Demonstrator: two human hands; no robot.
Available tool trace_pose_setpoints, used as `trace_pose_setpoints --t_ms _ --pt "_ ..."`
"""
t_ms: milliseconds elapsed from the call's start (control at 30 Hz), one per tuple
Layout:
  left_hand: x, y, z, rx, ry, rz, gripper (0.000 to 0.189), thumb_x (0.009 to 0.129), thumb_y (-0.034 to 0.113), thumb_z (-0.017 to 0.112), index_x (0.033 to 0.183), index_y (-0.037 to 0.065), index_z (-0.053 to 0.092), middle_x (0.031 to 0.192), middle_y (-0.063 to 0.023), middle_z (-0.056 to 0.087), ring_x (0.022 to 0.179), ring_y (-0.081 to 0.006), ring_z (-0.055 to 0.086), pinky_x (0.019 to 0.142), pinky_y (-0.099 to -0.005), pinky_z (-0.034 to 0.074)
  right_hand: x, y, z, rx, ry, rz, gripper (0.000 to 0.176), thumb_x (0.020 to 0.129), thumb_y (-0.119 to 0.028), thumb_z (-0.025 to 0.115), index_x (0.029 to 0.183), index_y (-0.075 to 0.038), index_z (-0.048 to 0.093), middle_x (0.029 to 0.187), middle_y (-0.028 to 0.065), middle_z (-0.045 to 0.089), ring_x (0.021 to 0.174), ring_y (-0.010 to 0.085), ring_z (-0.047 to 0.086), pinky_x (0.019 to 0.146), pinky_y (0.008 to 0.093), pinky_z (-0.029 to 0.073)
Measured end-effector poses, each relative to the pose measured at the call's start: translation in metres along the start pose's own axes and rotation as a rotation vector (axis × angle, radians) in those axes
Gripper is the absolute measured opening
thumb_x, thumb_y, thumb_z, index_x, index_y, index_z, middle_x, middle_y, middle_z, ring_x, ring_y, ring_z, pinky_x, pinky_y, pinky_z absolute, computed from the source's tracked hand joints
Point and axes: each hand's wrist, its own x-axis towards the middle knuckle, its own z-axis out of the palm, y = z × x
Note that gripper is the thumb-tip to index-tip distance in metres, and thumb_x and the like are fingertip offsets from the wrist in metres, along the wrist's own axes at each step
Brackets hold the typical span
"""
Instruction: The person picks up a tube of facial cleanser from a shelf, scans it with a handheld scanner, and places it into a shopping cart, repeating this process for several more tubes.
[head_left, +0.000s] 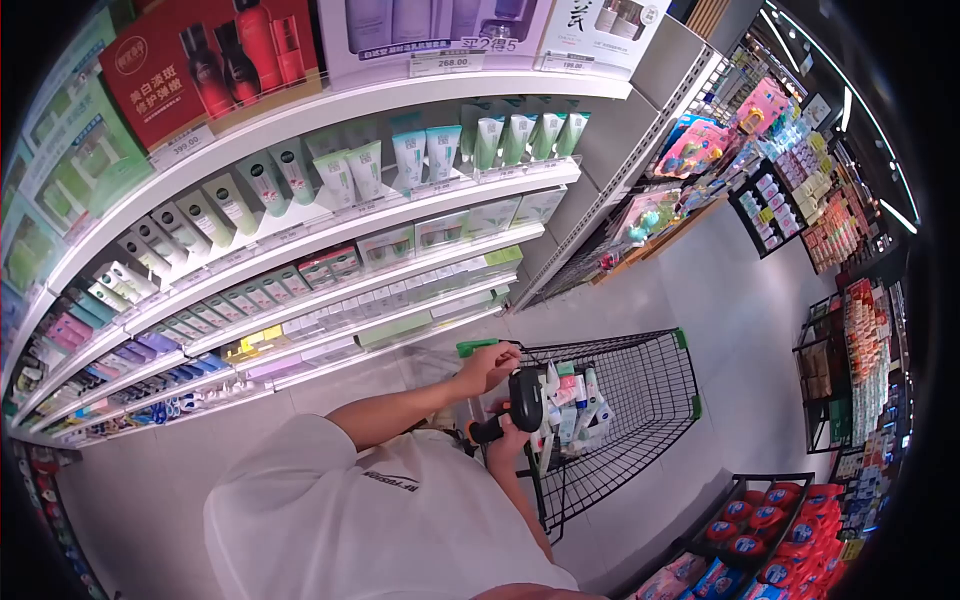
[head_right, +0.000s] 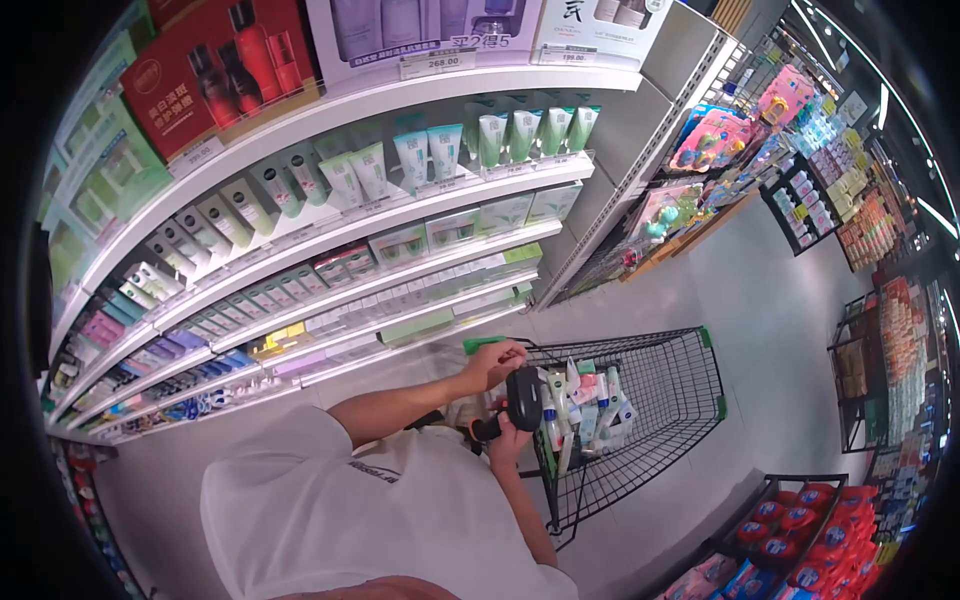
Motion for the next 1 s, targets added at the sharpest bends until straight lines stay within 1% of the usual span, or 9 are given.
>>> trace_pose_setpoints --t_ms 200,500,567,667,733,767,833,933,1000 --pt "-0.018 0.065 -0.096 0.006 0.353 0.111 0.019 0.099 0.015 0.060 0.109 0.000 0.064 0.094 -0.0064 0.069 0.087 -0.0125 0.063 0.081 -0.0283 0.051 -0.002 0.029 0.034 -0.146 -0.143 -0.012 0.027 0.087 -0.005 0.064 0.113 0.001 0.060 0.104 0.0119 0.065 0.091 0.0210 0.064 0.083 0.0355 0.049" --pt "-0.120 0.301 -0.200 0.789 0.636 1.124 0.026 0.083 0.002 0.065 0.109 0.002 0.063 0.102 -0.0177 0.068 0.088 -0.0303 0.067 0.075 -0.0440 0.053 0.008 0.036 0.051 -0.294 -0.037 -0.046 0.016 0.085 -0.003 0.069 0.098 0.004 0.064 0.088 0.0113 0.068 0.076 0.0188 0.065 0.072 0.0319 0.050" --pt "-0.118 0.338 -0.168 0.528 1.232 1.310 0.042 0.072 0.000 0.069 0.109 0.020 0.069 0.091 -0.0013 0.072 0.073 -0.0188 0.066 0.068 -0.0350 0.052 0.009 0.028 0.060 -0.307 0.043 -0.011 0.015 0.084 -0.002 0.069 0.097 0.005 0.066 0.083 0.0108 0.069 0.073 0.0183 0.064 0.070 0.0313 0.050" --pt "-0.171 0.362 -0.150 0.659 0.932 0.980 0.032 0.086 0.010 0.069 0.115 0.009 0.055 0.107 -0.0057 0.064 0.092 -0.0309 0.064 0.087 -0.0528 0.045 0.018 0.025 0.065 -0.282 -0.106 -0.032 0.012 0.083 0.000 0.067 0.093 0.006 0.067 0.079 0.0090 0.068 0.072 0.0174 0.064 0.069 0.0304 0.050" --pt "-0.140 0.388 -0.109 0.186 1.535 0.960 0.056 0.107 0.044 0.028 0.159 0.037 0.009 0.116 -0.0050 0.061 0.095 -0.0239 0.063 0.091 -0.0453 0.043 0.020 0.031 0.061 -0.398 -0.129 -0.090 0.010 0.083 0.000 0.065 0.091 0.006 0.067 0.078 0.0082 0.067 0.073 0.0166 0.063 0.069 0.0308 0.050" --pt "-0.154 0.380 -0.124 0.184 1.541 0.950 0.056 0.107 0.044 0.028 0.159 0.037 0.009 0.116 -0.0050 0.061 0.095 -0.0239 0.063 0.091 -0.0453 0.043 0.023 0.033 0.061 -0.405 -0.133 -0.085 0.010 0.083 0.000 0.065 0.091 0.006 0.067 0.078 0.0082 0.067 0.073 0.0166 0.063 0.069 0.0308 0.050" --pt "-0.194 0.366 -0.176 0.648 0.816 0.996 0.020 0.092 0.017 0.065 0.110 0.016 0.057 0.108 -0.0016 0.063 0.095 -0.0284 0.063 0.092 -0.0526 0.042 0.022 0.037 0.060 -0.430 -0.112 -0.147 0.010 0.083 -0.001 0.066 0.091 0.005 0.066 0.079 0.0081 0.067 0.074 0.0169 0.063 0.068 0.0305 0.049" --pt "-0.204 0.388 -0.168 0.549 0.774 0.644 0.014 0.094 0.023 0.062 0.108 0.024 0.058 0.111 0.0008 0.065 0.098 -0.0256 0.062 0.095 -0.0508 0.042 0.026 0.039 0.066 -0.343 -0.104 -0.026 0.009 0.081 0.000 0.068 0.088 0.005 0.065 0.081 0.0092 0.066 0.074 0.0186 0.064 0.071 0.0314 0.051" --pt "-0.183 0.369 -0.182 0.531 0.787 0.821 0.012 0.093 0.025 0.062 0.105 0.023 0.061 0.108 0.0002 0.066 0.095 -0.0247 0.063 0.092 -0.0481 0.045 0.015 0.062 0.070 -0.263 0.220 0.124 0.012 0.081 -0.002 0.070 0.088 0.005 0.063 0.083 0.0103 0.067 0.076 0.0195 0.065 0.074 0.0329 0.052"
